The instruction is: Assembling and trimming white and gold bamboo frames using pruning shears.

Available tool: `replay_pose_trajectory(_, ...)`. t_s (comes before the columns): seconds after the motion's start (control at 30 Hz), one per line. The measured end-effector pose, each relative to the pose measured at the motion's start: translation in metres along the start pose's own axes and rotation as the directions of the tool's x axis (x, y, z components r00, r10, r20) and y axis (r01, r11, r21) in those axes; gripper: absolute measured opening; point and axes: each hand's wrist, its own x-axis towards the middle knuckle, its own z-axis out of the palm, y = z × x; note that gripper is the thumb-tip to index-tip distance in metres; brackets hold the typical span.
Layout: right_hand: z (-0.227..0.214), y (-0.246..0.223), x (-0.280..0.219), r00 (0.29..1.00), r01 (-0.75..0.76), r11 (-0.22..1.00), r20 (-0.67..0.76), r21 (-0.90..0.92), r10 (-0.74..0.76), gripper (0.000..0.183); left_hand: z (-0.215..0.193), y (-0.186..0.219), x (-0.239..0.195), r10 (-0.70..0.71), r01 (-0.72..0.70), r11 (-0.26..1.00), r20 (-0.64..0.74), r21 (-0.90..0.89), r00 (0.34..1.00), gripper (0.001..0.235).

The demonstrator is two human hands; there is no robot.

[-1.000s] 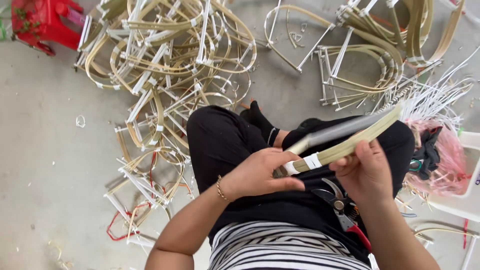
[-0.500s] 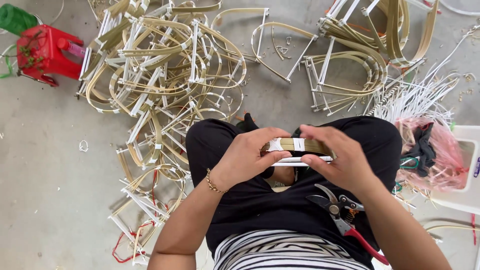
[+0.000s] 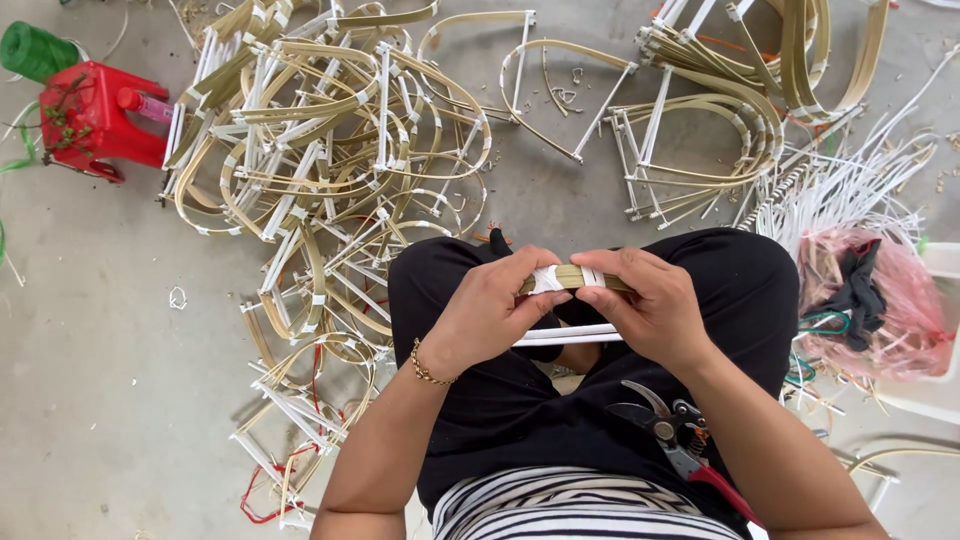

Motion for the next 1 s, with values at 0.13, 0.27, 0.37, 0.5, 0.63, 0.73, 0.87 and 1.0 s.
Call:
replay_pose_trajectory(0.13, -0.003, 0.009, -0.001, 0.999, 0.025, 1.0, -0.046, 0.01, -0.025, 0.034, 0.003, -0.003, 0.008, 0.011, -0.01, 0.999, -0.015, 0.034, 1.0, 0.028)
replay_pose_trajectory(0.27, -0.003, 0.024, -0.005, 0.997, 0.025, 0.998, -0.074, 0.049, -0.021, 0.031, 0.004, -0.005, 0.01, -0.028, 0.029, 0.999, -0.021, 0.038, 0.999, 0.029)
replay_pose_trajectory(0.37, -0.003, 0.031, -0.004, 0.998, -0.017, 0.992, -0.061, 0.127, 0.025, 0.028, 0.002, -0.009, 0.012, -0.036, 0.038, 0.997, -0.036, 0.068, 0.999, 0.029)
replay_pose_trajectory(0.5, -0.008, -0.002, 0.008, 0.99, 0.006, 0.999, -0.138, -0.054, -0.013, 0.037, 0.0, -0.036, 0.008, -0.098, 0.09, 0.995, -0.192, -0.049, 0.977, 0.03)
replay_pose_trajectory(0.63, -0.002, -0.049, 0.011, 0.901, 0.25, 0.879, -0.235, -0.407, -0.366, 0.06, 0.001, -0.097, -0.005, -0.053, -0.292, 0.199, -0.308, -0.935, 0.95, 0.018)
replay_pose_trajectory(0.73, 0.013, -0.04, 0.008, 0.935, 0.284, 0.901, -0.115, -0.327, -0.336, 0.066, 0.025, -0.037, -0.003, -0.251, -0.084, 0.163, -0.124, -0.983, 0.96, 0.032)
replay_pose_trajectory(0.87, -0.006, -0.015, 0.004, 0.986, 0.121, 0.965, -0.08, -0.233, -0.143, 0.056, 0.016, -0.005, -0.016, -0.055, 0.041, 0.825, -0.009, -0.564, 0.998, 0.044)
replay_pose_trajectory(1.0, -0.032, -0.006, -0.011, 0.999, 0.007, 0.994, -0.043, -0.109, -0.012, 0.038, -0.005, 0.029, -0.011, 0.377, -0.227, 0.878, -0.316, 0.422, 0.871, 0.043)
